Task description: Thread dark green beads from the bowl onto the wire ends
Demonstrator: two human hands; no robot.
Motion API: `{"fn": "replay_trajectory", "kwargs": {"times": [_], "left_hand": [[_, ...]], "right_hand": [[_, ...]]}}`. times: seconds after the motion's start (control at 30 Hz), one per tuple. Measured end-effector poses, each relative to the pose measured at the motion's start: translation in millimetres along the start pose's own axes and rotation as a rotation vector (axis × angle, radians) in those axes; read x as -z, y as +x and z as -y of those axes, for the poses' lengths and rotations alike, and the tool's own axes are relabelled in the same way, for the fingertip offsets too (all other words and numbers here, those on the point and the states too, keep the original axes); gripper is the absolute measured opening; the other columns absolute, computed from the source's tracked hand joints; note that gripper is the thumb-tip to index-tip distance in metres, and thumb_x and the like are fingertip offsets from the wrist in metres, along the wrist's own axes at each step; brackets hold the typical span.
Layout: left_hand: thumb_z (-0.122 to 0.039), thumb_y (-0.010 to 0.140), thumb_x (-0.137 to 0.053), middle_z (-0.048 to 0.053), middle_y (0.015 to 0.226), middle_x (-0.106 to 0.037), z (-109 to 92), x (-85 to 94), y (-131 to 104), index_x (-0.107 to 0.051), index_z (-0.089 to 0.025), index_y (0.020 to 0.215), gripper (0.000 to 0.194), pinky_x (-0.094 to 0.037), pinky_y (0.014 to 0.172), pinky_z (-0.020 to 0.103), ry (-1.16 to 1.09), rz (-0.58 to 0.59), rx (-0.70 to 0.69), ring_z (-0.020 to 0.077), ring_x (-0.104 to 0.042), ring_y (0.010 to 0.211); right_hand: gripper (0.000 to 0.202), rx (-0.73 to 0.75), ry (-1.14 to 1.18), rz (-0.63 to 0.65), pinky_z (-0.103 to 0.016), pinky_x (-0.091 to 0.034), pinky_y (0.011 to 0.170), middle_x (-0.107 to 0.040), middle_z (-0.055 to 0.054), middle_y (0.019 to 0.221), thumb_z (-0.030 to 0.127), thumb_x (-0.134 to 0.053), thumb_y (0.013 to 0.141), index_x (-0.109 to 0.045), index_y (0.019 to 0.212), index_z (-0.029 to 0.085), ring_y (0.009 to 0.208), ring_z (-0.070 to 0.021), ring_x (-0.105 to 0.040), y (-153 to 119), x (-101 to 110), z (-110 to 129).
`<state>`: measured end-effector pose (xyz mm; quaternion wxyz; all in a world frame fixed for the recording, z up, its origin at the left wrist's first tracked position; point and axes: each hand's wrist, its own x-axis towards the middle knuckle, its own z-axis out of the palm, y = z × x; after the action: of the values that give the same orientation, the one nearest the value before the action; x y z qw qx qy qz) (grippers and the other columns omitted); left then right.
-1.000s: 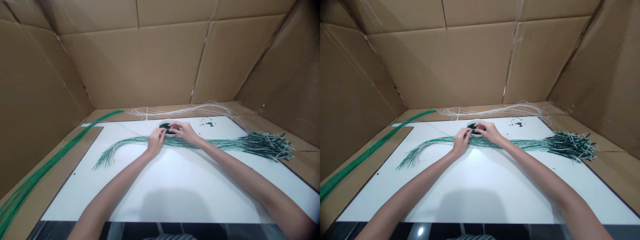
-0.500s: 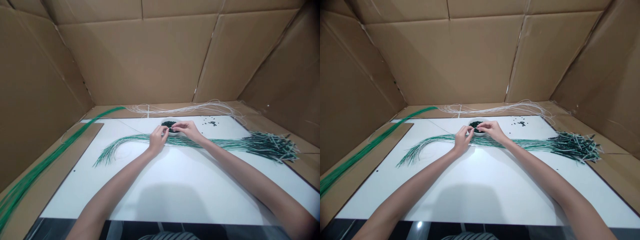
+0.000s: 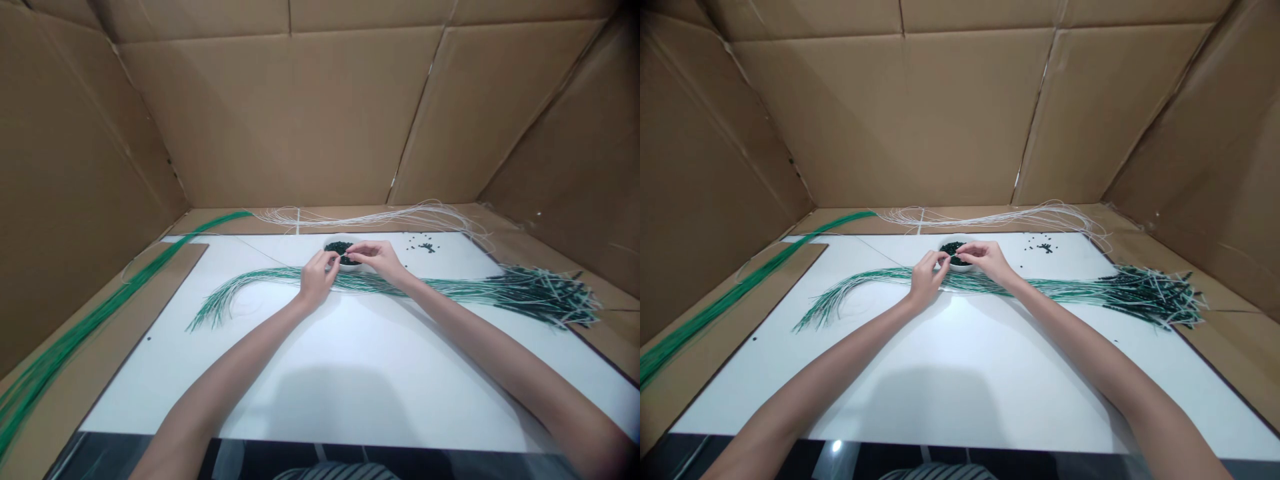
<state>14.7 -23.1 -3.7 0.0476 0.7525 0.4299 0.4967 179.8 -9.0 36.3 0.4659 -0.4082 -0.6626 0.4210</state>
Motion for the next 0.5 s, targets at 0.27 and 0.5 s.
{"fn": "replay_trajectory", "kwargs": {"times": [0.27,0.5], "left_hand": [[-0.026,0.086,-0.042,0.000,0.074,-0.057,-0.3,0.2,0.1,-0.057,-0.019,0.086,0.016,-0.039,0.064,0.021,-0.004,0.004,-0.002,0.0099,-0.052,0.068],[-0.026,0.086,-0.042,0.000,0.075,-0.056,1.5,-1.4,-0.4,-0.056,-0.019,0.086,0.016,-0.039,0.066,0.021,-0.019,-0.009,-0.009,0.0100,-0.053,0.069]], "right_hand": [[0.029,-0.005,0.038,0.027,-0.036,-0.052,0.076,-0.070,-0.008,0.078,0.036,-0.070,0.059,-0.068,0.079,0.015,0.074,-0.0211,-0.066,1.7,2.3,-7.1],[0.027,-0.013,0.050,0.012,-0.035,-0.052,0.075,-0.070,-0.007,0.074,0.034,-0.071,0.058,-0.068,0.077,0.014,0.074,-0.0215,-0.066,1.8,1.5,-3.4]]}}
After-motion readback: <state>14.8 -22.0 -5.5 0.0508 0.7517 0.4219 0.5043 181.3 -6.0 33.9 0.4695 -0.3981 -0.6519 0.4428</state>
